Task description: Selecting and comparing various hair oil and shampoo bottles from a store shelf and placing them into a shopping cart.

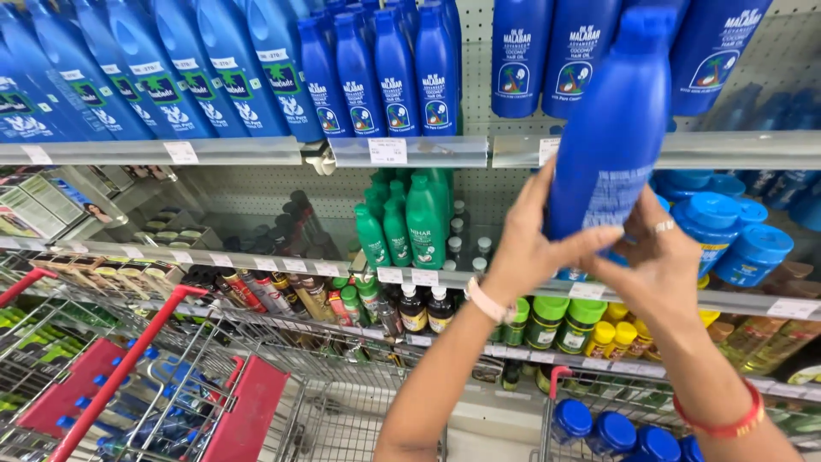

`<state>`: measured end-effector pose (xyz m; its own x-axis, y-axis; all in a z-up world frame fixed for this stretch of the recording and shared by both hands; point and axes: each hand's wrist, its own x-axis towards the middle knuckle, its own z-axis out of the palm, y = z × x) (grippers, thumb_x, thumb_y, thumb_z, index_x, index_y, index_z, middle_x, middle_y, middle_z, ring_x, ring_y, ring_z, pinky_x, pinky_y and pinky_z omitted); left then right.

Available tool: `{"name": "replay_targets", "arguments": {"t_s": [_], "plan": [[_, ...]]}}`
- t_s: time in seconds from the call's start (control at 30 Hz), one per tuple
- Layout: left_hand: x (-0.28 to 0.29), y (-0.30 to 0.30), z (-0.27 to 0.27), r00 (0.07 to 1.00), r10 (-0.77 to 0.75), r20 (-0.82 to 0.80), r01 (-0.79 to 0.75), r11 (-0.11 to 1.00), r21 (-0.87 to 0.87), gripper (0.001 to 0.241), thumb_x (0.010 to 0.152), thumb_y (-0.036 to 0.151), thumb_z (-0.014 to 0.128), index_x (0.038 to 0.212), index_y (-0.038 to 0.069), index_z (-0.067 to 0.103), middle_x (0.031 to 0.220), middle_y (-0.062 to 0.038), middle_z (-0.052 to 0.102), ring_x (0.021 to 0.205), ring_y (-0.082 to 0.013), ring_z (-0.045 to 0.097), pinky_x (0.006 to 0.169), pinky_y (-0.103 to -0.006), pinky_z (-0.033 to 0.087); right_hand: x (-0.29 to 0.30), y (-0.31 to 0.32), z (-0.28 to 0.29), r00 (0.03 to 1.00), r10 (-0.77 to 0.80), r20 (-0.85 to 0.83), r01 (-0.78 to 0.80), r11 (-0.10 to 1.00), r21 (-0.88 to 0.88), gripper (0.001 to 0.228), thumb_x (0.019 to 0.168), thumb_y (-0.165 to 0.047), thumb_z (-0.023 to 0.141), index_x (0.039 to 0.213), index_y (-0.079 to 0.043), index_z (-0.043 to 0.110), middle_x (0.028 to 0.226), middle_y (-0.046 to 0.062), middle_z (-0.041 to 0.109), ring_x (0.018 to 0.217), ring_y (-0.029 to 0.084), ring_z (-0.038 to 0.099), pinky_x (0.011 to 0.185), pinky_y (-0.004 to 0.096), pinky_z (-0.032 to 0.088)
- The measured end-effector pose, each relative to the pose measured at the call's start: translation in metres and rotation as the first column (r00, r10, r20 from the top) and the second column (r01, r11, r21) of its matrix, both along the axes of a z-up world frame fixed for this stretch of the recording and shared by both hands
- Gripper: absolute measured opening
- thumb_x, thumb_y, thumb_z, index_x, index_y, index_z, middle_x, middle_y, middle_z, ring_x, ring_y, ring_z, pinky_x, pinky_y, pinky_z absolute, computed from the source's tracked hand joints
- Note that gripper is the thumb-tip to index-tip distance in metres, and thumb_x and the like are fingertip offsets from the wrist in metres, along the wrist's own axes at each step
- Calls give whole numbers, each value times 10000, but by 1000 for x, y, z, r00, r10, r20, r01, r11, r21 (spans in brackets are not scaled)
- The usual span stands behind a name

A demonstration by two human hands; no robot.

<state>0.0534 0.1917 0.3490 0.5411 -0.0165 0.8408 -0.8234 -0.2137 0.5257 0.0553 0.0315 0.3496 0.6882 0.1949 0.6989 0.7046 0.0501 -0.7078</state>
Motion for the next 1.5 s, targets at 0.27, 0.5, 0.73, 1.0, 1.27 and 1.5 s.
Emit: {"name": "replay_targets", "arguments": {"t_s": [0.27,0.5,0.73,1.0,1.27,1.5], "plan": [[72,37,51,988,-154,-1,154,987,-54,962,789,240,922,1590,29,433,1343,-118,682,1230,-206,680,1100,-358,565,88,29,31,963,159,215,-178,981,73,986,811,101,819,1650,31,306,1509,147,576,1372,244,602,1123,398,571],[103,54,80,992,-116,57,119,992,-46,967,791,209,930,1591,42,414,1345,-119,690,1194,-194,697,1068,-350,592,113,43,67,930,196,310,-214,976,25,1023,822,133,839,1670,5,281,1532,153,569,1401,250,596,1151,414,580],[139,65,78,997,-76,-22,75,995,-62,948,783,233,925,1571,22,443,1326,-132,700,1182,-216,701,1048,-366,583,146,49,75,938,283,201,-286,958,-18,1066,801,89,836,1689,-61,266,1504,124,591,1350,228,617,1083,402,607],[152,77,76,981,-174,-80,173,985,-27,1008,834,218,880,1630,-7,305,1438,-190,610,1288,-245,630,1126,-370,516,165,49,85,973,176,148,-144,968,-205,932,786,-41,875,1589,-42,403,1426,116,636,1264,225,650,1060,371,561],[165,78,71,992,87,-90,-83,995,52,1022,775,225,862,1592,-24,300,1374,-224,654,1247,-280,666,1088,-369,522,162,60,87,972,-1,237,71,955,-287,912,757,-8,857,1550,-4,407,1296,180,684,1169,270,691,980,390,573],[182,69,69,912,399,90,-407,908,101,1117,798,298,870,1551,-66,129,1409,-367,482,1309,-467,537,1090,-472,460,153,65,84,932,-119,343,222,934,-280,773,770,-7,832,1475,12,514,1223,199,728,1092,289,733,912,389,600]]}}
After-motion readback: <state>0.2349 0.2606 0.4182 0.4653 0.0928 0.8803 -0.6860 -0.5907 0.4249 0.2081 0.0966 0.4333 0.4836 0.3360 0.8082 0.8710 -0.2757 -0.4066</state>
